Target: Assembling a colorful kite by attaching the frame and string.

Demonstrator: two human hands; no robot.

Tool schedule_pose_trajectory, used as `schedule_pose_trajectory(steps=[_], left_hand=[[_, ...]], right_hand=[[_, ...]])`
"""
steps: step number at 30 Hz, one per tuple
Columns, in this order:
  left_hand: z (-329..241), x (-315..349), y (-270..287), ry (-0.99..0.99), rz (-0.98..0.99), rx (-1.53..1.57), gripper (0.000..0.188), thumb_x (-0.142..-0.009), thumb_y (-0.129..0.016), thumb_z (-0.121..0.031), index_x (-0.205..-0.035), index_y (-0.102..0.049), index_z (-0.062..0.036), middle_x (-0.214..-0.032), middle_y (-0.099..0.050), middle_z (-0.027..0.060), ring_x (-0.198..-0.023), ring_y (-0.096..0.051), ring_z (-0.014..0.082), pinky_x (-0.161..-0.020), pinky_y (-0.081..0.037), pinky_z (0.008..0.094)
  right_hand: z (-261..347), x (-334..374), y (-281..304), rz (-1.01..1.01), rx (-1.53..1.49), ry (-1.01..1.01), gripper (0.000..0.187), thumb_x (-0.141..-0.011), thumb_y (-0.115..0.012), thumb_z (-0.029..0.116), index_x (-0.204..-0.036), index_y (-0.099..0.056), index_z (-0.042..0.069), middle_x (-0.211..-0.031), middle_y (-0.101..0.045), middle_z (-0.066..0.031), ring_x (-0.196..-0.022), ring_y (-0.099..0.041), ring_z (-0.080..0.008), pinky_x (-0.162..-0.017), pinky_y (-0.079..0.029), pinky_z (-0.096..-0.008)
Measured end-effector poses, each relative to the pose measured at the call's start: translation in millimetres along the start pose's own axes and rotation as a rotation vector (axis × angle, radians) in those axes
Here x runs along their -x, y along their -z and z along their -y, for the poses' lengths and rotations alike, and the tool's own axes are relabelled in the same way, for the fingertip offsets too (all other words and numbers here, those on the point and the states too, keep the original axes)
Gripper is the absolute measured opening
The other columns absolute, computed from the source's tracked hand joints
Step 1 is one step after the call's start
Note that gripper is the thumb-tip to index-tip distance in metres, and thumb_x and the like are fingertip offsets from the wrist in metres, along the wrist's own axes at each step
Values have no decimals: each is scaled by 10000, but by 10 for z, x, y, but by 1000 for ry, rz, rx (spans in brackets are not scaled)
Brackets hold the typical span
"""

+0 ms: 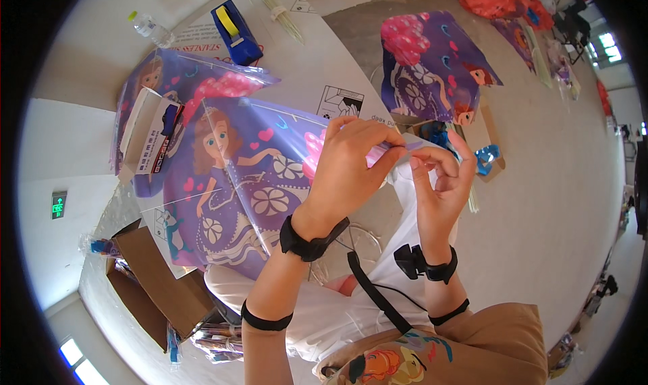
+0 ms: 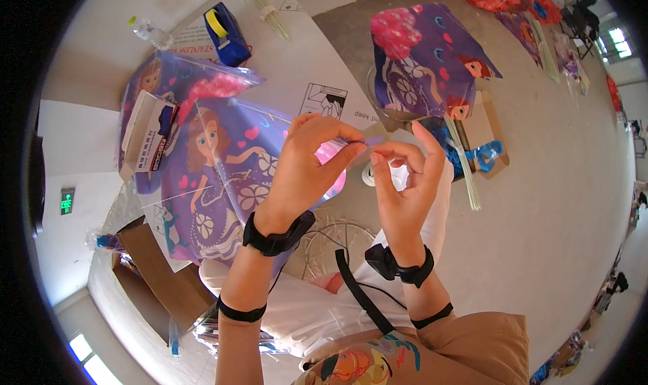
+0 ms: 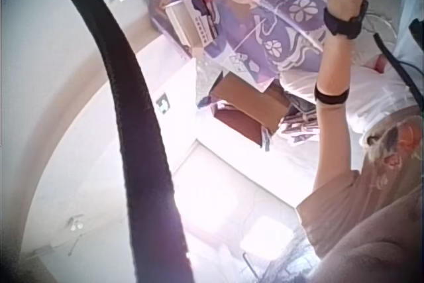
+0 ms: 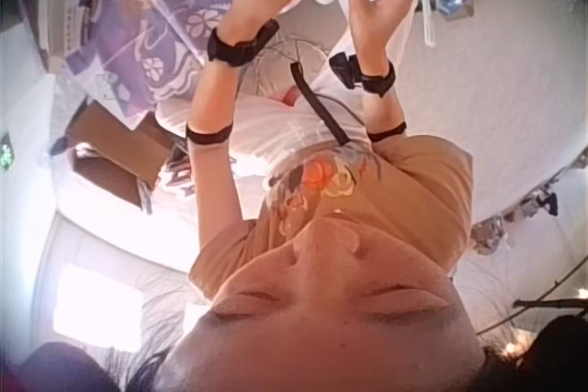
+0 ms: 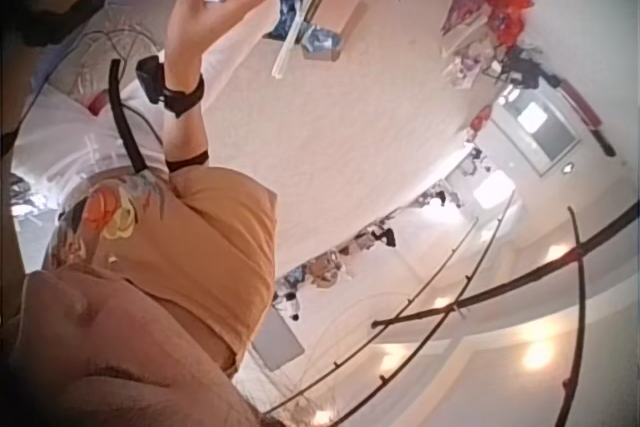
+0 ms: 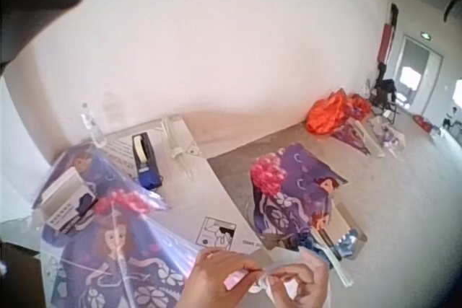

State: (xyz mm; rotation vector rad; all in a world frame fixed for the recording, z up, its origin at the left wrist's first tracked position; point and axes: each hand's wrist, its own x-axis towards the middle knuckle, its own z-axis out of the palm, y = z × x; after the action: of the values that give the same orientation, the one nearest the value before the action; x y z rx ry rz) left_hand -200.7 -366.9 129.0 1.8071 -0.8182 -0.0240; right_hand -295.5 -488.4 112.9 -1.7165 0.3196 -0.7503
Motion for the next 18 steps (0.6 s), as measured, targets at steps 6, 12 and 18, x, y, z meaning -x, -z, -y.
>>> schedule_pose_trajectory(steps=[6,12,18], left_hand=[[-12,13,7,0,-1,-7,81,-776,-718,-81,-827,-655,-85,-809,-670,28,-789,-615,227,-904,-368,394],[-15,16,14,-2,15,-2,83,-782,-723,-81,-839,-663,-81,-818,-667,28,-801,-607,218,-923,-367,389],[39,27,-17,-12,22,-29,91,-794,-714,-81,-879,-681,-86,-828,-668,30,-838,-611,214,-952,-364,383]], right_hand=[[29,6,-26,-10,-33,-4,572,-826,-690,-42,-1309,-388,9,-957,-666,-74,-830,-583,-97,-768,-405,-233],[24,-1,-26,-8,-55,-30,571,-823,-690,-50,-1306,-391,4,-956,-666,-86,-839,-582,-100,-769,-409,-230],[19,-43,-52,-2,-254,-190,496,-865,-663,-10,-1298,-424,23,-993,-644,-85,-842,-570,-91,-765,-428,-229]])
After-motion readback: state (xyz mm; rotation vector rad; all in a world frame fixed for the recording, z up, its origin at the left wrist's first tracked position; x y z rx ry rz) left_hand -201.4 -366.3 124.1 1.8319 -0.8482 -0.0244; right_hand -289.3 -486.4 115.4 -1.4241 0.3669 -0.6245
